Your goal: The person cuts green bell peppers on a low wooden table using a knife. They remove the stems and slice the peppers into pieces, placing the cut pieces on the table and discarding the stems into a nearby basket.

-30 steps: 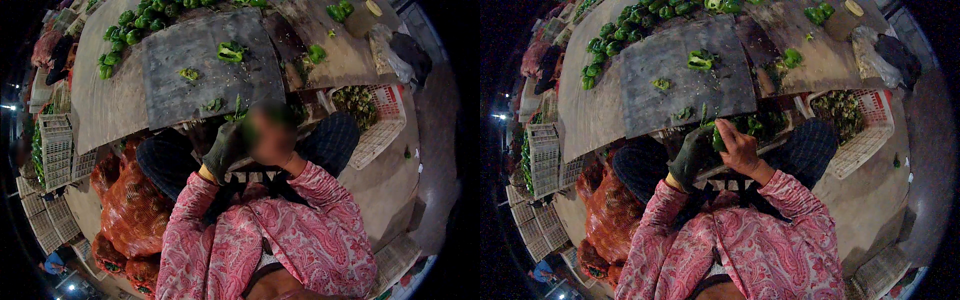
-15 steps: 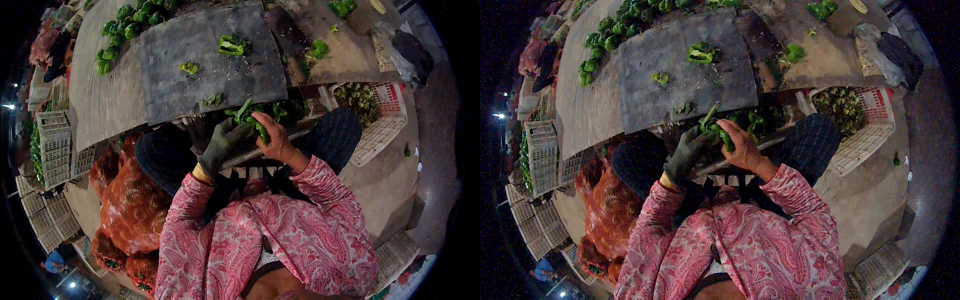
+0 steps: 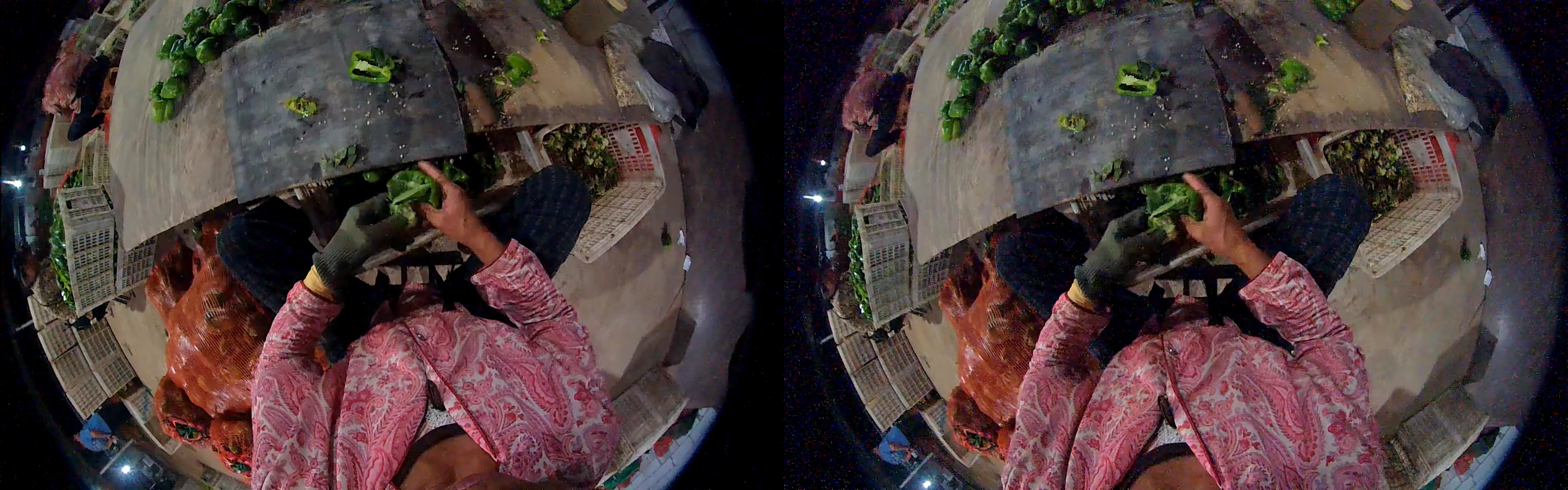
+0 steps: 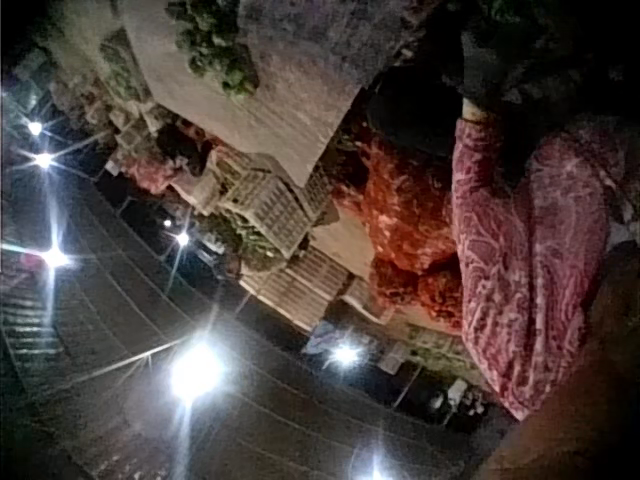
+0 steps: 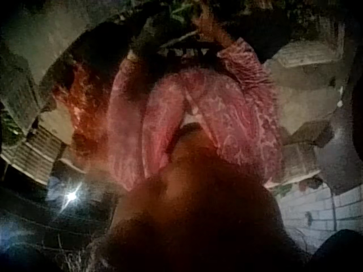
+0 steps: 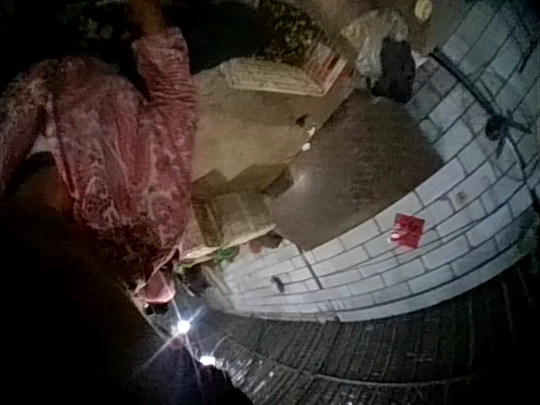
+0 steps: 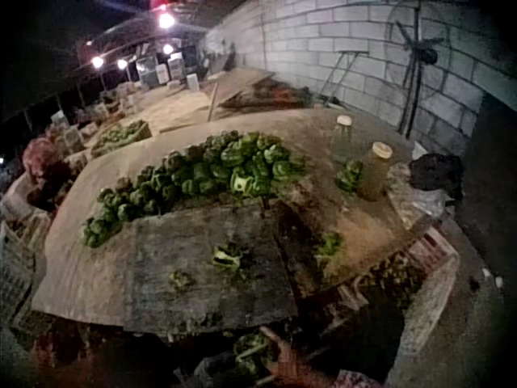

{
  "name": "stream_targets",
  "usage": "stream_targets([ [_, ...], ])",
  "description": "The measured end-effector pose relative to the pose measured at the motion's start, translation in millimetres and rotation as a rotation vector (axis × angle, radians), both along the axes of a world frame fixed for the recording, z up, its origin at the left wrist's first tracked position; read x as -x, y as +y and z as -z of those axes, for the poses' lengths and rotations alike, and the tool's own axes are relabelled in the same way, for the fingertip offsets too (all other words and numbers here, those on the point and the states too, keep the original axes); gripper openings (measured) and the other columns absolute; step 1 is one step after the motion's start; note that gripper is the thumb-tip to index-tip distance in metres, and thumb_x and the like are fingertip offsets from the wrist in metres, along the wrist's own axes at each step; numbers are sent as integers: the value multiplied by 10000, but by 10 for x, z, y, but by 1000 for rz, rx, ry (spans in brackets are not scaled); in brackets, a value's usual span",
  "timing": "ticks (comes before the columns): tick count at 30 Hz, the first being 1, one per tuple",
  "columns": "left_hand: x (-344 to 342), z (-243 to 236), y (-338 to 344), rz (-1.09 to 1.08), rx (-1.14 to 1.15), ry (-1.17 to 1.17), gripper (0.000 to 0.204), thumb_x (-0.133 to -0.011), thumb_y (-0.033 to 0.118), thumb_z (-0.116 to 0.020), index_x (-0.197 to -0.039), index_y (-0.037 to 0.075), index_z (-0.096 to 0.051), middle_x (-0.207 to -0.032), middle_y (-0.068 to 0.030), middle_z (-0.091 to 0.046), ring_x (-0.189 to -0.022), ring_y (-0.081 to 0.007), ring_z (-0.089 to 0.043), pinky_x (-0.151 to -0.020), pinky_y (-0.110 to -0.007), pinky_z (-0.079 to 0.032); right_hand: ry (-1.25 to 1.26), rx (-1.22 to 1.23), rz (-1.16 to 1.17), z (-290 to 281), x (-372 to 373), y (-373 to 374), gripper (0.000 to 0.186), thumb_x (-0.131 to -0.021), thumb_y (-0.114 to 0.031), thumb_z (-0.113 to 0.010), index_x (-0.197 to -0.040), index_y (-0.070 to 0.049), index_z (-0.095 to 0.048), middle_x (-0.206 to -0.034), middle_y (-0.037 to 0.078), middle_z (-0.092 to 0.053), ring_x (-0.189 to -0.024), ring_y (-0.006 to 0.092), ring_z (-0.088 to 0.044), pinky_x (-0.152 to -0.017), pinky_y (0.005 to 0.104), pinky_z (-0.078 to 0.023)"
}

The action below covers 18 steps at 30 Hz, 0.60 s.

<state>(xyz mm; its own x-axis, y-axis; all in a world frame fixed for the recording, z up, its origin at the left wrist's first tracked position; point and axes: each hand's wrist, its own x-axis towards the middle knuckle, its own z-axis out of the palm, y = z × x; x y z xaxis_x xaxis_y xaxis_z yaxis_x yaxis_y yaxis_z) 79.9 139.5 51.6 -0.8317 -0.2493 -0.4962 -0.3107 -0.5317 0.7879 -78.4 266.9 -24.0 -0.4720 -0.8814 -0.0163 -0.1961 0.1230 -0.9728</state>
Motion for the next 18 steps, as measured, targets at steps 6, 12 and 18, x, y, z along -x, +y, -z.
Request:
stream_targets([
  [6,243,109,196,-103,320,185,377,-872,54,-641,-1233,-9,-552,-1090,-69,-660,-989,-181,-626,-876,-323,-500,-369,7,96,203,-107,128,578,-884,-307,-673,-1345,-14,-486,-1253,103,-584,-1183,241,-528,-1009,355,-407],
  [12,458,-131,-121,-26,378,189,527,-880,107,-648,-1361,22,-452,-1287,-124,-552,-1147,-211,-551,-972,-352,-454,-853,236,413,-734,355,452,347,-912,-225,-632,-1226,-91,-567,-1092,67,-651,-707,102,-599,-566,227,-477],
  [18,491,452,-1823,-17,1886,-326,673,-857,492,-593,-1374,80,-465,-1419,-180,-436,-1352,-396,-327,-1122,-492,-228,-1152,1010,754,-697,2076,1775,577,-949,-328,-576,-1323,81,-416,-1348,320,-439,-860,213,-619,-620,271,-533],
])
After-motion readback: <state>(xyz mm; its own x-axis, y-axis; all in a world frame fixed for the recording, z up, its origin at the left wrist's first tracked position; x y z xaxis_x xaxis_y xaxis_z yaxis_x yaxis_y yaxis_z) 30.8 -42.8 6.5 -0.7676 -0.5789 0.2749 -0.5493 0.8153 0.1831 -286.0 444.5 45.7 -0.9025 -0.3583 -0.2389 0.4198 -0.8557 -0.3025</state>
